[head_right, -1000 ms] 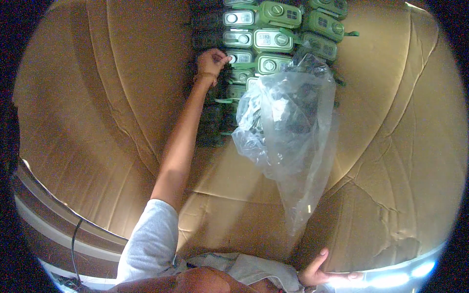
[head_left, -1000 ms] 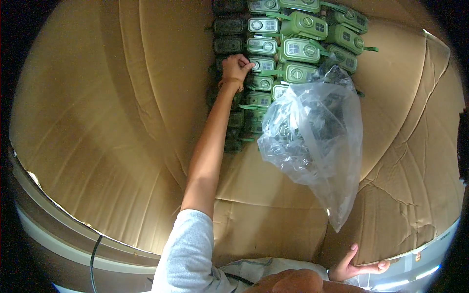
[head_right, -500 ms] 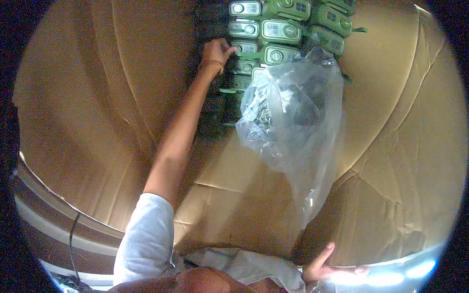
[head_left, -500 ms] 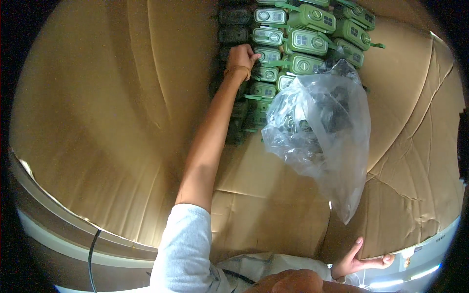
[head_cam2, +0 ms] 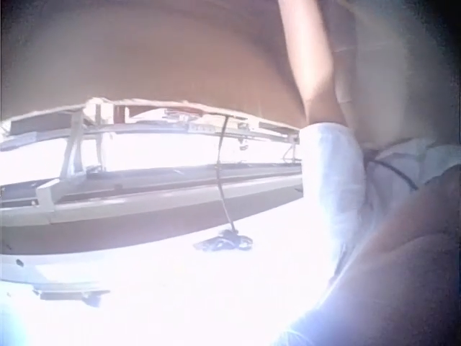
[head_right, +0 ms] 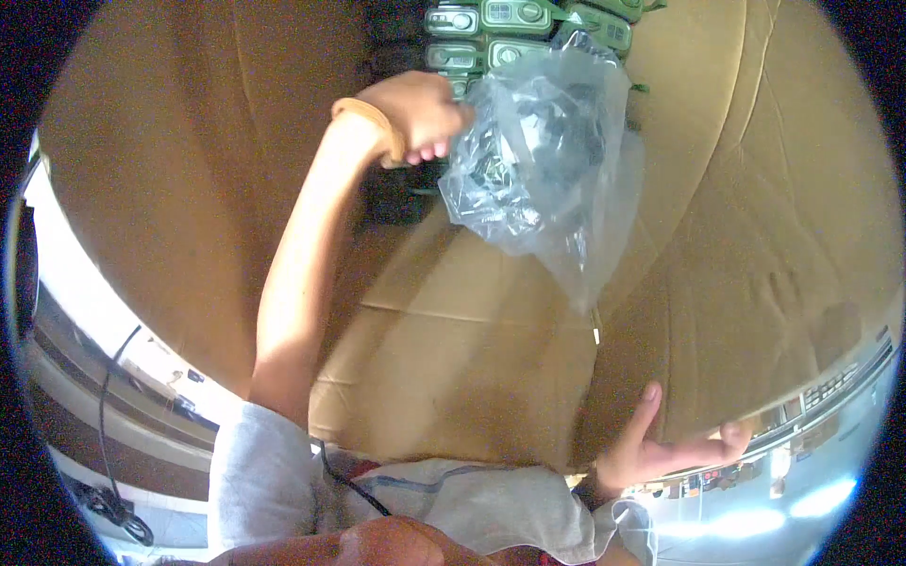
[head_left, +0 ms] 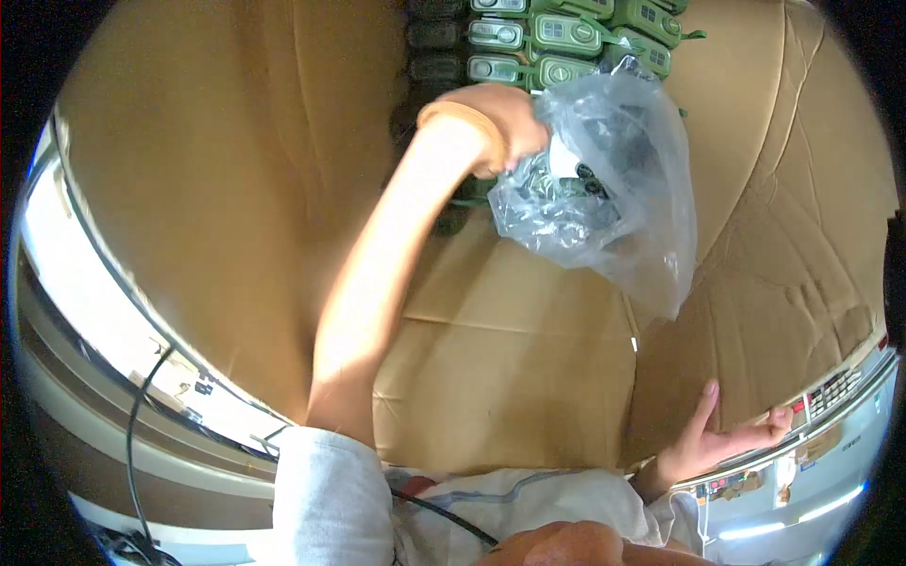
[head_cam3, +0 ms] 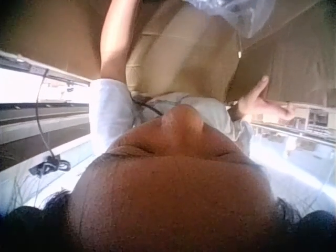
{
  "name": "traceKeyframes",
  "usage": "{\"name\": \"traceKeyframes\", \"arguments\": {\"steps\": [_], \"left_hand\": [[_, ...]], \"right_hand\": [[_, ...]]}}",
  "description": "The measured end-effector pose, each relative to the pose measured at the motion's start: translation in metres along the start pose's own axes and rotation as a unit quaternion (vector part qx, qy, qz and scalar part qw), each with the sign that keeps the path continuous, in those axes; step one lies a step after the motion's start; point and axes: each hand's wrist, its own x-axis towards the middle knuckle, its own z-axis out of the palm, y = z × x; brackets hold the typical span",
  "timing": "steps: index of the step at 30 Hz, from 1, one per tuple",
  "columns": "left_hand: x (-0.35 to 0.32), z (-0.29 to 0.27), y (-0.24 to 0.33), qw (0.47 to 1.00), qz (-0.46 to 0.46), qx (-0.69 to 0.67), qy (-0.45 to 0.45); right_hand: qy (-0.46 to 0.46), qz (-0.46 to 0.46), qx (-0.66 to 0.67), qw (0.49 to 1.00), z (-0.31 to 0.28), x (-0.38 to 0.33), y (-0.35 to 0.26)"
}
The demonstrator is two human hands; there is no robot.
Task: The person organizes and packs portable radios into a cardboard box by hand.
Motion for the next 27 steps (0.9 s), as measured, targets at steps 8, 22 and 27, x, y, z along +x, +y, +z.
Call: {"name": "traceKeyframes", "arguments": {"steps": [8, 22, 27], "left_hand": [[0.075, 0.158, 0.005, 0.915, 0.216, 0.171, 0.295], [0.082, 0.167, -0.010, 0.866, 0.262, 0.044, 0.423], [0.056, 0.143, -0.035, 0.653, 0.152, -0.439, 0.598]], "right_hand": [[0.000, -0.033, 0.102, 0.994, 0.002, 0.004, -0.001], [-0.001, -0.050, 0.079, 0.996, 0.004, 0.001, 0.009], [0.002, -0.068, 0.084, 0.994, 0.003, 0.002, 0.006]]}}
